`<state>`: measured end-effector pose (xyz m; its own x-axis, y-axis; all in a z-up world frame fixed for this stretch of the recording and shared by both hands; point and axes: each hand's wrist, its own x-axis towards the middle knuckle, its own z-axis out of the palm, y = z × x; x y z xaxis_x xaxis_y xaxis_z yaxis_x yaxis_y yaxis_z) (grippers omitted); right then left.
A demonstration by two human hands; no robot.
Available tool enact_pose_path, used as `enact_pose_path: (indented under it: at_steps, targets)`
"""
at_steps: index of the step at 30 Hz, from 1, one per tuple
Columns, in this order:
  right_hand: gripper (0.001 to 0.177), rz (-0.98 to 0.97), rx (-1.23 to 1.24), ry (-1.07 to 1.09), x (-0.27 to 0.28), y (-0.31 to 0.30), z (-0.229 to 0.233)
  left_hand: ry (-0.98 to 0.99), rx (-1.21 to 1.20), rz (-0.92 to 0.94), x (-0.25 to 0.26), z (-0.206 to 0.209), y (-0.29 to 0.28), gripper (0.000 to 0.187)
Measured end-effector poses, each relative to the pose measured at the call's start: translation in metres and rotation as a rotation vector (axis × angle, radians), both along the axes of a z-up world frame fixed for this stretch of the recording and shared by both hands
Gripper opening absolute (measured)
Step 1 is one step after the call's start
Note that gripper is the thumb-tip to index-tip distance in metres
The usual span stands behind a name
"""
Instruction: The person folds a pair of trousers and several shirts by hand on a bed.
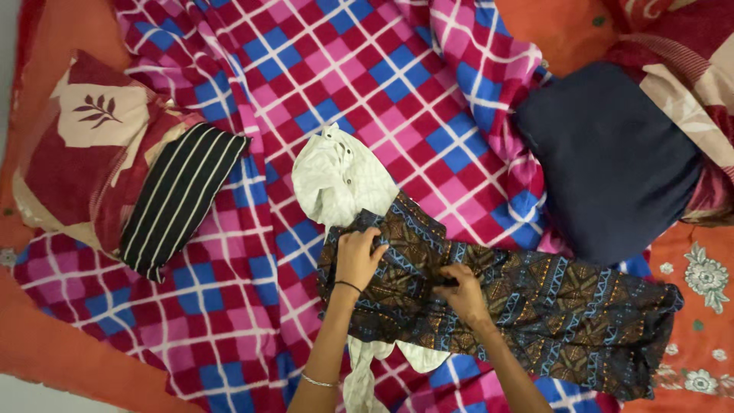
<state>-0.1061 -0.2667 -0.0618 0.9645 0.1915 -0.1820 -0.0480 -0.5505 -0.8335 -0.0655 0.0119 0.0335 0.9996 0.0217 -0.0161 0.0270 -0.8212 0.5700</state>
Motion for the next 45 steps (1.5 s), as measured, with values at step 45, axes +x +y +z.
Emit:
enact_pose_path:
  at_steps: [45]
  targets:
    - [0.023, -0.723, -0.204, -0.094, -0.084, -0.121, -0.005, 0.013, -0.173, 0.121, -0.098, 0.014, -0.201, 0.031]
